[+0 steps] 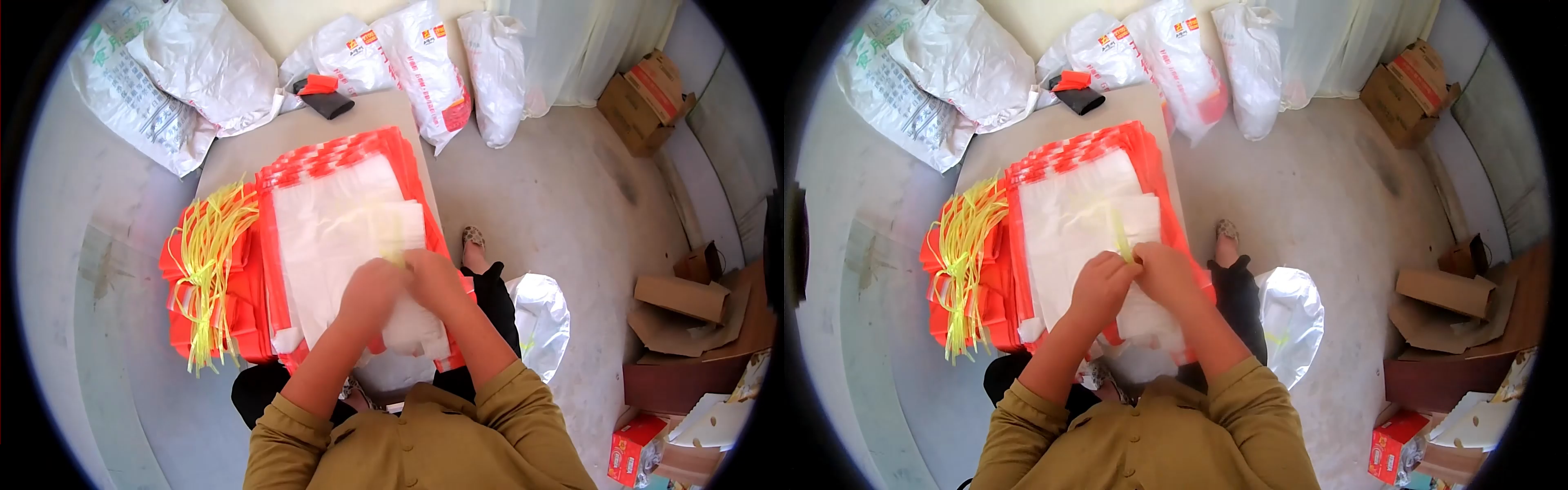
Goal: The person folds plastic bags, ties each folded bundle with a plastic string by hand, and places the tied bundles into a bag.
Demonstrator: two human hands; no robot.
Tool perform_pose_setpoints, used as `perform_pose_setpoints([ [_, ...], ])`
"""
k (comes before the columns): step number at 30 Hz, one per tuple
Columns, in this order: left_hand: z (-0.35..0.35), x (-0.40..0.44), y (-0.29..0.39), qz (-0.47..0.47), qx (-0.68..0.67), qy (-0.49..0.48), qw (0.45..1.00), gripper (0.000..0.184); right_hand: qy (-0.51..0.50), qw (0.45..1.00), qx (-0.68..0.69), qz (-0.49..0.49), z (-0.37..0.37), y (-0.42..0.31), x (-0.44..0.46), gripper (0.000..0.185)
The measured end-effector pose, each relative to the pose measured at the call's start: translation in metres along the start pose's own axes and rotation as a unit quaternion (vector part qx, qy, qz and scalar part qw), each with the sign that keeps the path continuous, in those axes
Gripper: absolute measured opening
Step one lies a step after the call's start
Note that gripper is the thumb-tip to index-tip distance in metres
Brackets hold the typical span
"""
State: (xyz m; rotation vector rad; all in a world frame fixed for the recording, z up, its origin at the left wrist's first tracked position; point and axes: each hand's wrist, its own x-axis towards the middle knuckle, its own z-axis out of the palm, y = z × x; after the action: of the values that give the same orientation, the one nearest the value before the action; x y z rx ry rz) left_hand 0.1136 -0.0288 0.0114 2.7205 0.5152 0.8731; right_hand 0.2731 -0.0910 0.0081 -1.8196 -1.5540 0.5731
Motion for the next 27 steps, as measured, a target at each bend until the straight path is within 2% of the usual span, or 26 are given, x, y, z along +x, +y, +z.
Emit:
perform_pose_setpoints([
  [2,0.001,0.001,0.008,0.030,-0.024,-0.006,0.999,0.020,0.044,0.998,0.026,-0.039,0.012,0.015,-0.002,0.021],
  [5,-0.005,0.007,0.020,-0.029,-0.050,0.035,0.998,0.030,0.024,0.999,0.043,-0.008,0.013,0.016,-0.004,0.020],
  [8,0.006,0.006,0.010,-0.072,-0.015,0.126,0.989,0.041,0.053,0.993,0.094,-0.053,0.012,0.018,-0.006,0.020],
  [11,0.010,0.005,-0.002,-0.034,0.055,0.046,0.997,0.035,0.034,0.993,0.089,-0.069,0.009,0.020,-0.004,0.022],
  [14,0.002,0.008,-0.005,-0.095,0.023,-0.033,0.995,0.022,-0.020,0.988,0.149,0.024,-0.003,0.011,-0.007,0.021],
  [17,0.009,0.004,-0.004,-0.161,-0.030,-0.011,0.986,0.010,-0.006,0.983,0.173,0.055,0.000,0.018,-0.008,0.020],
  [20,0.021,-0.001,-0.009,-0.232,-0.085,0.026,0.969,0.007,-0.011,0.974,0.222,0.046,0.005,0.029,-0.007,0.020],
  [23,0.027,-0.004,-0.012,-0.240,-0.095,0.042,0.965,0.006,0.008,0.992,0.122,0.004,-0.005,0.008,-0.013,0.021],
  [26,0.018,0.003,-0.007,-0.187,0.038,-0.017,0.981,0.005,0.067,0.987,-0.033,-0.140,0.011,0.018,-0.010,0.025],
  [27,0.015,0.003,-0.006,-0.176,0.043,-0.016,0.983,0.005,0.071,0.984,-0.055,-0.152,0.009,0.015,-0.012,0.027],
])
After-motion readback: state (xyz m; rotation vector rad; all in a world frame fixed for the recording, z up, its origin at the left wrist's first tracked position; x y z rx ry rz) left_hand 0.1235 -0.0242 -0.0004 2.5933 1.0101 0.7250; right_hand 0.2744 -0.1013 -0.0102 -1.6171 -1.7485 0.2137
